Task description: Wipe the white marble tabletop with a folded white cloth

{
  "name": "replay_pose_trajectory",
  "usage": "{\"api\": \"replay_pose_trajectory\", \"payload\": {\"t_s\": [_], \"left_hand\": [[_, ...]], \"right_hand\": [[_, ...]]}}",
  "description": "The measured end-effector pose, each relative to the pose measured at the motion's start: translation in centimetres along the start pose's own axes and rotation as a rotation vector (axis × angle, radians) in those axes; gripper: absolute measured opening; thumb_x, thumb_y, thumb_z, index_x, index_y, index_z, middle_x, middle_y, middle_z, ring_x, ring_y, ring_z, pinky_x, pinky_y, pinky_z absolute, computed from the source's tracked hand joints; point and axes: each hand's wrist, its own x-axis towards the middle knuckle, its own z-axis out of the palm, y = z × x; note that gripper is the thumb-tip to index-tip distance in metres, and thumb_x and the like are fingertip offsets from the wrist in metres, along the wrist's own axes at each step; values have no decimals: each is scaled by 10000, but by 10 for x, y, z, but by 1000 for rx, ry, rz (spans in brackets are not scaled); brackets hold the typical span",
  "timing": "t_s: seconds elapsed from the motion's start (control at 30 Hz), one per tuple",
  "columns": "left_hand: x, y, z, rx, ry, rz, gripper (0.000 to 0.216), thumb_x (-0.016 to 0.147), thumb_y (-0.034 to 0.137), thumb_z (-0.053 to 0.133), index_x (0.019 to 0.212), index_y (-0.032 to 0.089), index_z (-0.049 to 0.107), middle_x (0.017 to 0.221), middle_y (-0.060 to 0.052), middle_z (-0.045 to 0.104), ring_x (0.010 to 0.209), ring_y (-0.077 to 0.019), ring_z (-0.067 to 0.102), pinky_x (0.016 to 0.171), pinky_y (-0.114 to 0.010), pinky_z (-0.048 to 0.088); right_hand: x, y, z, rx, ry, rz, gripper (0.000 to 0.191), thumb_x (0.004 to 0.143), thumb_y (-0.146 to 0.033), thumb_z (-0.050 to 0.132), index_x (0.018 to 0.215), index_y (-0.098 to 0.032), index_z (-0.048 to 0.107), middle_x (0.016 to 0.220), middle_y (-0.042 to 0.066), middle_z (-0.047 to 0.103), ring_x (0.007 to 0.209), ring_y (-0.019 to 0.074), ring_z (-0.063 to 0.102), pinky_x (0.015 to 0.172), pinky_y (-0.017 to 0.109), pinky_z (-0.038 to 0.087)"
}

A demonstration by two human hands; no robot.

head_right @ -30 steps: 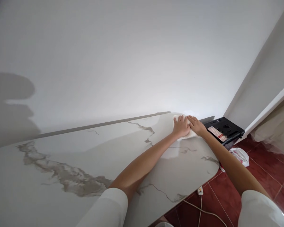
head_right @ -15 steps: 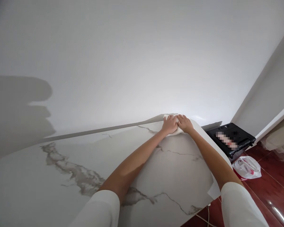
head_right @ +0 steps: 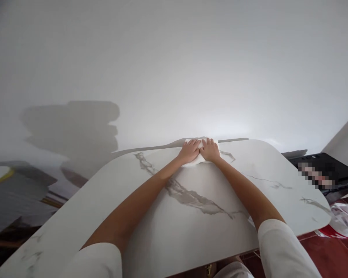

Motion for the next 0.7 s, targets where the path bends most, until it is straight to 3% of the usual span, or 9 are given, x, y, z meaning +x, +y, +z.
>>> {"api": "replay_pose_trajectory", "payload": {"t_s": [0.2,0.4,0.53,0.7], "left_hand": [[-65,-100,-27,21,19,-32,526,952,249,323,1474,210,385,1524,-115,438,1435,-261,352,1198,-529,222],[-113,-185,-51,6,21,1,537,937,266,331,1464,219,420,1503,-86,469,1405,-252,397,1186,-480,286],[-135,-227,-65,-11,19,9,548,923,268,326,1455,202,437,1488,-81,495,1386,-243,423,1174,-450,320],[-160,-261,-78,-30,21,15,551,946,334,293,1446,164,450,1473,-109,508,1366,-255,446,1161,-446,341]], "right_hand": [[15,-102,16,66,-80,-150,555,959,-348,366,1491,-194,414,1564,116,411,1417,261,379,1108,396,355],[17,-189,38,104,-53,-178,585,991,-406,352,1513,-145,380,1589,166,354,1451,293,328,1129,428,318],[19,-236,51,143,-50,-173,606,999,-420,342,1525,-120,363,1607,184,309,1480,323,272,1140,472,286],[20,-276,58,189,-41,-204,599,1002,-405,343,1516,-98,379,1602,186,321,1487,323,262,1149,471,278]]}}
